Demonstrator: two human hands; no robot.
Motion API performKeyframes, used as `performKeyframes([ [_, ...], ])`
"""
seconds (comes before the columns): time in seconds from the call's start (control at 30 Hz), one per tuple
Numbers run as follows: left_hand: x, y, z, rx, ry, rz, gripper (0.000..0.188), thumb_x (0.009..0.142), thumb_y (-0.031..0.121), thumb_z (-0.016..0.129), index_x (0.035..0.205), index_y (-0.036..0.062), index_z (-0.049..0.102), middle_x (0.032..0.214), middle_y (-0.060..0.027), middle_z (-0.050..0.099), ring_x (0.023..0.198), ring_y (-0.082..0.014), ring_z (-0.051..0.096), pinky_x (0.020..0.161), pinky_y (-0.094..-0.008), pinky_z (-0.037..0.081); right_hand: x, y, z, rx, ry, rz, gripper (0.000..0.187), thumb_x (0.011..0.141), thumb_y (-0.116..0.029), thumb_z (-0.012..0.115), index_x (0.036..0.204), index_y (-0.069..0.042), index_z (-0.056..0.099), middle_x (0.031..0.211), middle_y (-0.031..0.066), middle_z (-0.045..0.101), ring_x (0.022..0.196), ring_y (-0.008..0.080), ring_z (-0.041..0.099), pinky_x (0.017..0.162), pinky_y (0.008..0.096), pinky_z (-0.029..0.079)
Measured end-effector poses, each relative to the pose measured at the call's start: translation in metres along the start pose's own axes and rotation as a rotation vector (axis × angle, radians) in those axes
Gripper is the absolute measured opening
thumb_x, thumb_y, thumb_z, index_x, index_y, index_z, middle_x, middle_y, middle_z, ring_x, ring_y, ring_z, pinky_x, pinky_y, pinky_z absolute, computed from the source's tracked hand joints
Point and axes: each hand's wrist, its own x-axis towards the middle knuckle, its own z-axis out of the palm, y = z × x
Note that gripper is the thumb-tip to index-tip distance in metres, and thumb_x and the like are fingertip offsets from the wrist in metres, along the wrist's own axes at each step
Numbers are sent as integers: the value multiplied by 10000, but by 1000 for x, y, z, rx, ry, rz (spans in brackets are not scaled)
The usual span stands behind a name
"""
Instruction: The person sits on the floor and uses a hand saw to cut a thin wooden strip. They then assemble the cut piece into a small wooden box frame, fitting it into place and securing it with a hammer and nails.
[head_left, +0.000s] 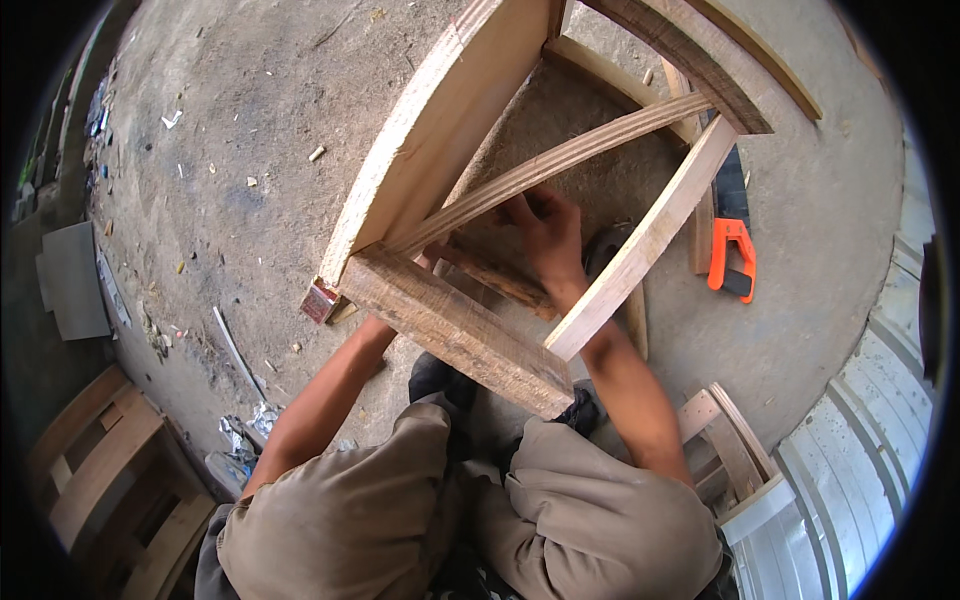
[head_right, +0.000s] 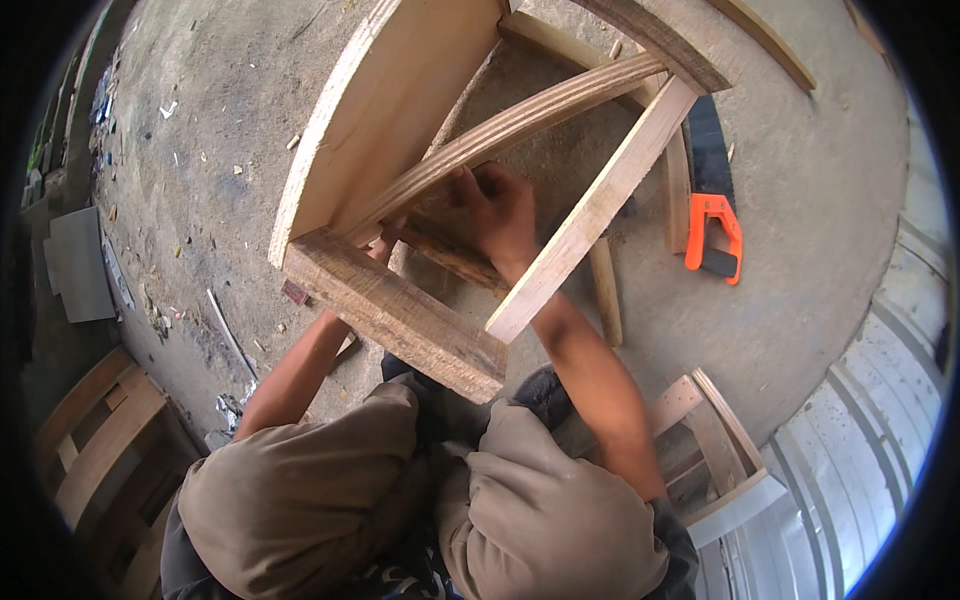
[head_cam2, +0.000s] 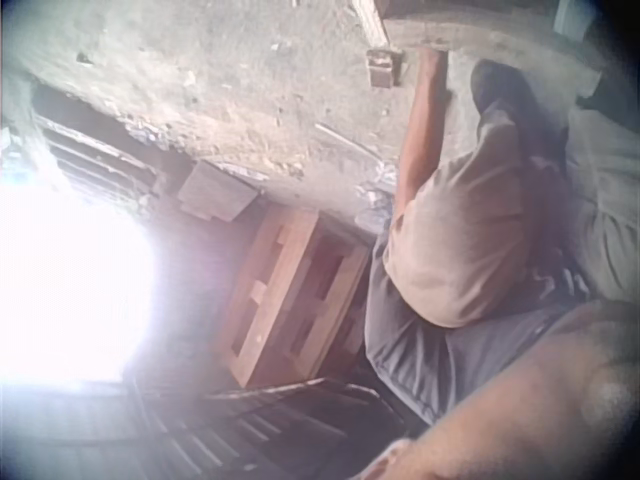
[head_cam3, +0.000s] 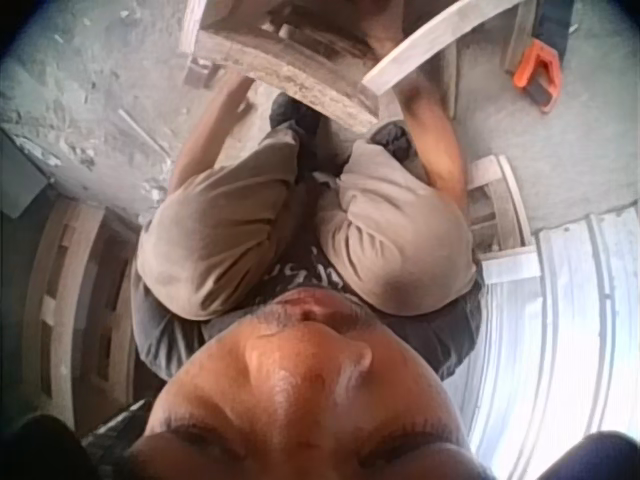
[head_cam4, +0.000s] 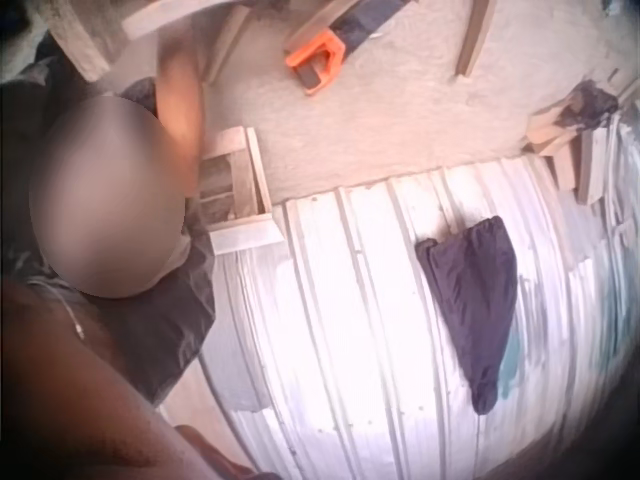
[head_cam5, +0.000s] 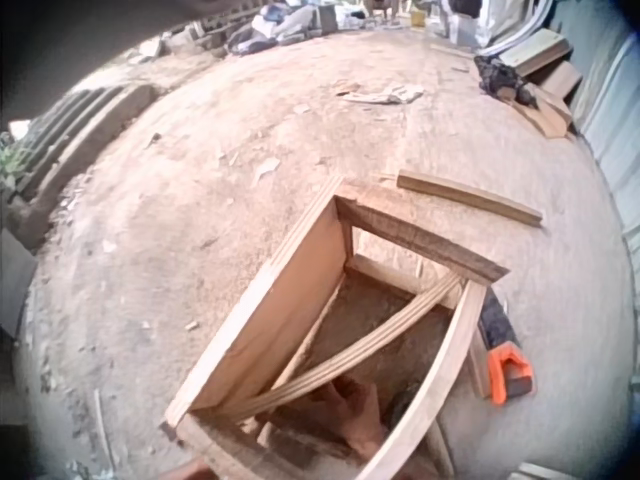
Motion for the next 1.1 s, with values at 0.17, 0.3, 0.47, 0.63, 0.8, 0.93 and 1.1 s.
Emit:
performKeyframes([
  [0.17, 7, 30, -6, 156, -66, -146, 477, 899, 313, 722, 1283, 62, 594, 1236, -122, 623, 1160, -208, 577, 971, -364, 493, -2, 0, 3, 78, 22, 29, 259, 952, -187, 650, 805, 27, 654, 704, 71, 681, 648, 102, 632, 588, 251, 487],
  [0.3, 9, 20, 2, 186, 80, -65, 475, 883, 331, 739, 1249, 56, 610, 1211, -119, 634, 1138, -222, 589, 952, -373, 495, -2, -3, 1, -37, -19, 34, 257, 947, -190, 657, 805, 24, 650, 702, 67, 676, 647, 89, 619, 579, 250, 478],
  [0.47, 8, 22, 10, 158, 109, -159, 577, 909, 470, 658, 1265, 22, 585, 1216, -125, 623, 1152, -248, 549, 1014, -382, 410, 1, 5, -5, -51, -46, 23, 277, 938, -214, 676, 795, 23, 649, 675, 58, 657, 625, 85, 588, 560, 258, 462],
  [0.63, 10, 9, 21, 93, 240, -117, 567, 909, 421, 676, 1294, 21, 559, 1244, -134, 607, 1181, -251, 537, 1028, -386, 403, 3, 8, -5, -152, -34, -8, 330, 933, -253, 681, 783, 38, 640, 662, 68, 647, 617, 96, 578, 555, 280, 455],
  [0.8, 16, -14, 17, -12, 264, 6, 547, 907, 318, 712, 1320, 12, 523, 1274, -147, 577, 1198, -262, 522, 1021, -398, 413, 0, 0, -1, -173, -27, 1, 356, 934, -281, 673, 793, 45, 652, 666, 83, 651, 617, 107, 578, 562, 297, 455],
  [0.93, 12, 0, 25, 16, 341, 29, 573, 917, 284, 704, 1353, -4, 467, 1285, -150, 550, 1217, -259, 488, 1018, -405, 398, 4, -5, -4, -221, -27, 33, 381, 940, -320, 659, 822, 43, 669, 670, 85, 654, 617, 126, 585, 571, 304, 461],
  [1.1, 22, -38, 21, -3, 292, 118, 482, 910, 279, 716, 1246, -16, 535, 1190, -135, 586, 1098, -236, 528, 939, -392, 443, -7, -12, -22, -306, 4, 112, 412, 942, -368, 649, 861, 35, 676, 714, 98, 660, 648, 142, 602, 611, 298, 475],
])
